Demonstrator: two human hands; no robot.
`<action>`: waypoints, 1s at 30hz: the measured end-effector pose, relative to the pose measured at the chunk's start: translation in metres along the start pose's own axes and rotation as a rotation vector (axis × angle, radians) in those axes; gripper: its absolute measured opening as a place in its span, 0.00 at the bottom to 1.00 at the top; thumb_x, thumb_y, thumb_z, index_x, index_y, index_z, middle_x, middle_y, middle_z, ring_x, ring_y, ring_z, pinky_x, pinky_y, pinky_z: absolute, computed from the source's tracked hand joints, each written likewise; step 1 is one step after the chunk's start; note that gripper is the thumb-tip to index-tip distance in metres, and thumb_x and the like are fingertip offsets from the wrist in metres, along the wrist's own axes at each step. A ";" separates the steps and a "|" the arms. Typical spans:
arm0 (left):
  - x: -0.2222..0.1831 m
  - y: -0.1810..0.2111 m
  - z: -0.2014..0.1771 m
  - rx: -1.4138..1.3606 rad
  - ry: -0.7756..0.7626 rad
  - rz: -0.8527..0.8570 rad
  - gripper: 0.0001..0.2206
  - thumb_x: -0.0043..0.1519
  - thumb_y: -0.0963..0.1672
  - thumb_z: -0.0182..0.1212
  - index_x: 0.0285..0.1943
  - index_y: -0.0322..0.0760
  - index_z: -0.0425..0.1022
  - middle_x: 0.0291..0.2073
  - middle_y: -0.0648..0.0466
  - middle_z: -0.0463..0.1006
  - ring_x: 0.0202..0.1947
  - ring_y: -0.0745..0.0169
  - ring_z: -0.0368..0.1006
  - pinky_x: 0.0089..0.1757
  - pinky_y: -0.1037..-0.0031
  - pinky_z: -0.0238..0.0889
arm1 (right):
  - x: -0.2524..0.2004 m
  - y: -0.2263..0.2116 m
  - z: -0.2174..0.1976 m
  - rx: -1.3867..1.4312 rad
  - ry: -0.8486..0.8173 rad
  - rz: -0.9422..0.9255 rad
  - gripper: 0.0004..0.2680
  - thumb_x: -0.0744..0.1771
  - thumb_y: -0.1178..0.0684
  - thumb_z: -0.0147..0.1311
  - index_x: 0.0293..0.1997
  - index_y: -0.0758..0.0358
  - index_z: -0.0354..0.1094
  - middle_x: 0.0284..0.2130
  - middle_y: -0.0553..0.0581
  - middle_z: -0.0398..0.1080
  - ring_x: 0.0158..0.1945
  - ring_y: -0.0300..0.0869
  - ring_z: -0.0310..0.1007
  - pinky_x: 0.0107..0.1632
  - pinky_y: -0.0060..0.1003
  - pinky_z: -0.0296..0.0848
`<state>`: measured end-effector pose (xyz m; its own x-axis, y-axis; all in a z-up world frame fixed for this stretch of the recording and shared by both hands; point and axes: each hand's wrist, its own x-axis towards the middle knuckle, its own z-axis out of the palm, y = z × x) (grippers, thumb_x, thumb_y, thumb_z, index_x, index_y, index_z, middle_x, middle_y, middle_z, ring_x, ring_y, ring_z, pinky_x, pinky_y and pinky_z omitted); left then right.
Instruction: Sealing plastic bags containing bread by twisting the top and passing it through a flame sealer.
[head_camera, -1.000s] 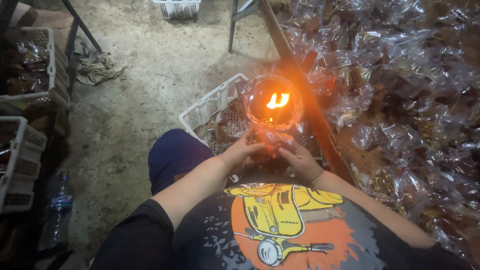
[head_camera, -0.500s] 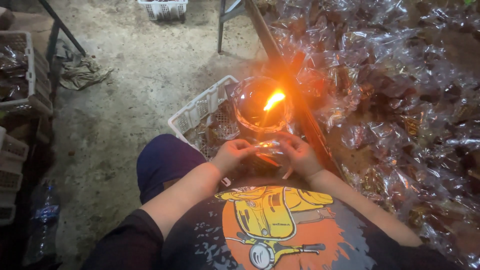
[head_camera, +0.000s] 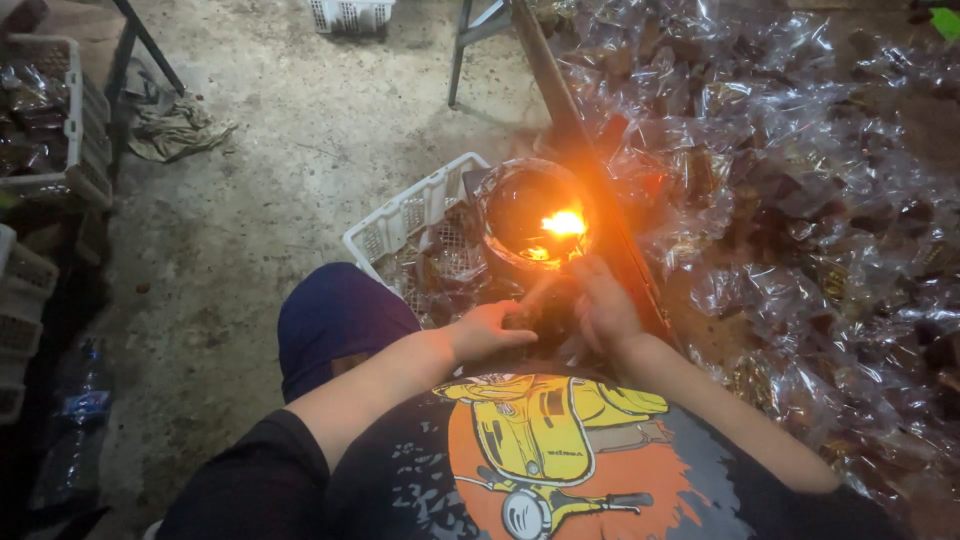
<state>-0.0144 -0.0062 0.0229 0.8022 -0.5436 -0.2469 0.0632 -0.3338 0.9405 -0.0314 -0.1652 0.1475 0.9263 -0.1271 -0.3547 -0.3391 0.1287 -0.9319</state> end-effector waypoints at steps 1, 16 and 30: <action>-0.002 0.000 -0.002 -0.021 0.011 -0.020 0.30 0.57 0.55 0.69 0.64 0.39 0.73 0.54 0.43 0.80 0.60 0.42 0.73 0.56 0.54 0.66 | -0.017 -0.012 0.012 0.010 -0.028 0.080 0.08 0.70 0.50 0.52 0.49 0.62 0.72 0.35 0.49 0.69 0.37 0.33 0.67 0.40 0.20 0.65; -0.002 0.016 -0.015 -0.705 0.455 0.158 0.19 0.66 0.47 0.59 0.63 0.34 0.67 0.45 0.40 0.64 0.47 0.48 0.60 0.49 0.64 0.57 | 0.036 0.031 -0.010 -0.588 -0.217 0.050 0.09 0.68 0.48 0.59 0.44 0.62 0.76 0.41 0.57 0.77 0.49 0.40 0.74 0.60 0.38 0.70; -0.026 0.025 -0.018 -0.213 0.152 -0.182 0.22 0.63 0.62 0.54 0.49 0.55 0.85 0.44 0.59 0.86 0.54 0.59 0.78 0.53 0.64 0.68 | 0.061 0.022 -0.009 -0.223 0.118 0.111 0.15 0.67 0.43 0.63 0.42 0.67 0.69 0.31 0.56 0.64 0.33 0.46 0.70 0.39 0.37 0.74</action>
